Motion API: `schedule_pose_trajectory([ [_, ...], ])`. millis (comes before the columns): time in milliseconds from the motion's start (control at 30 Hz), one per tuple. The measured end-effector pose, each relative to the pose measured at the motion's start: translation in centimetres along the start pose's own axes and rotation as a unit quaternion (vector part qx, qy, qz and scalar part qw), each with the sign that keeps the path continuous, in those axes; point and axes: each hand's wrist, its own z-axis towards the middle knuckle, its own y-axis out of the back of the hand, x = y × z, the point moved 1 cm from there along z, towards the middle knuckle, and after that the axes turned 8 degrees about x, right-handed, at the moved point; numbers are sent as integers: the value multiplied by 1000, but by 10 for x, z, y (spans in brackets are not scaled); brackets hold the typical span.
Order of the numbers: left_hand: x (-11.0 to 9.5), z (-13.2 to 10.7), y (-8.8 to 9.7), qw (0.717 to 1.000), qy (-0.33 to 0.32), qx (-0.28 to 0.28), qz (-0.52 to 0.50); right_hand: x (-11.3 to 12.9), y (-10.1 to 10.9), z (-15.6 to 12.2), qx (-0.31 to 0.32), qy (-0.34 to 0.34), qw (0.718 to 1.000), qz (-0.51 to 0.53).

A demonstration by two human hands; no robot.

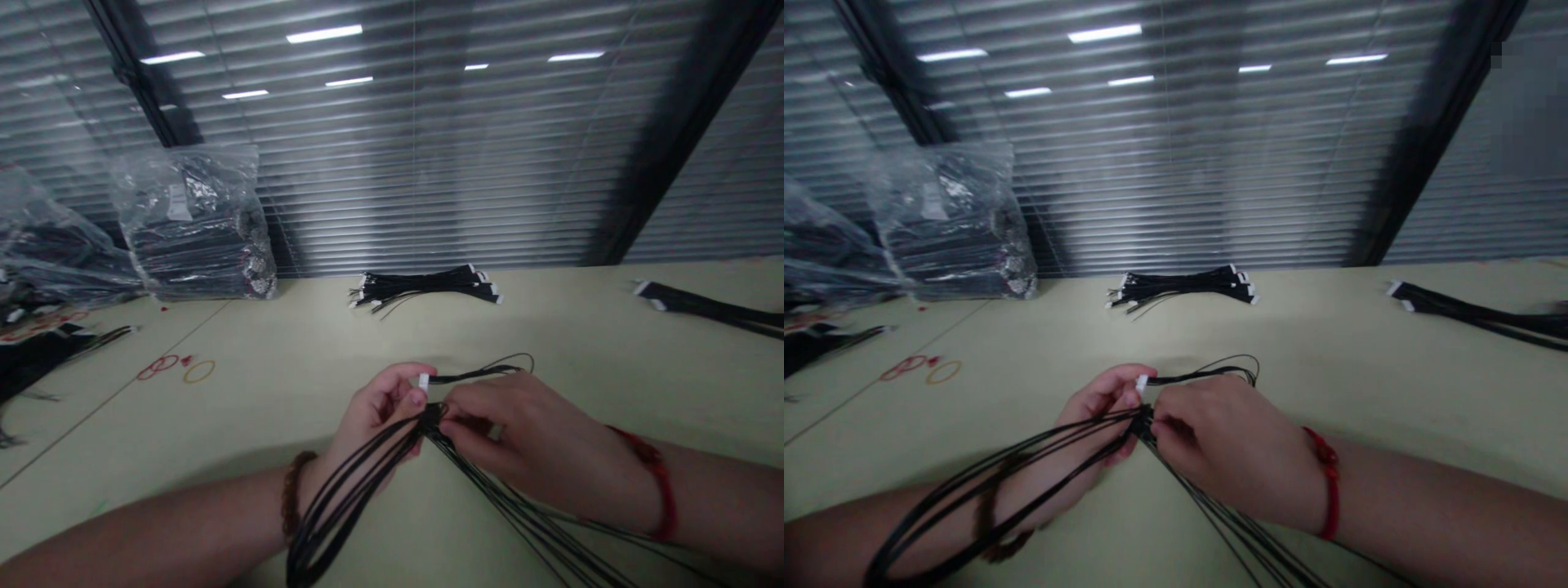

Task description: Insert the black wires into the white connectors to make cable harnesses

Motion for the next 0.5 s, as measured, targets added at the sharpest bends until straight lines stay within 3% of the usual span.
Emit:
schedule_pose_trajectory([
  [200, -1, 0, 0, 1000, 7, 14, 18, -3, 6, 4, 50, -1, 997, 51],
  [367, 1, 0, 0, 1000, 7, 22, 10, -4, 9, 7, 51, -23, 996, 70],
  [433, -1, -1, 0, 1000, 15, 12, -6, -5, 17, 7, 58, -39, 993, 92],
  [500, -5, -3, -1, 999, 30, -2, -15, -8, 32, 5, 109, -46, 982, 151],
])
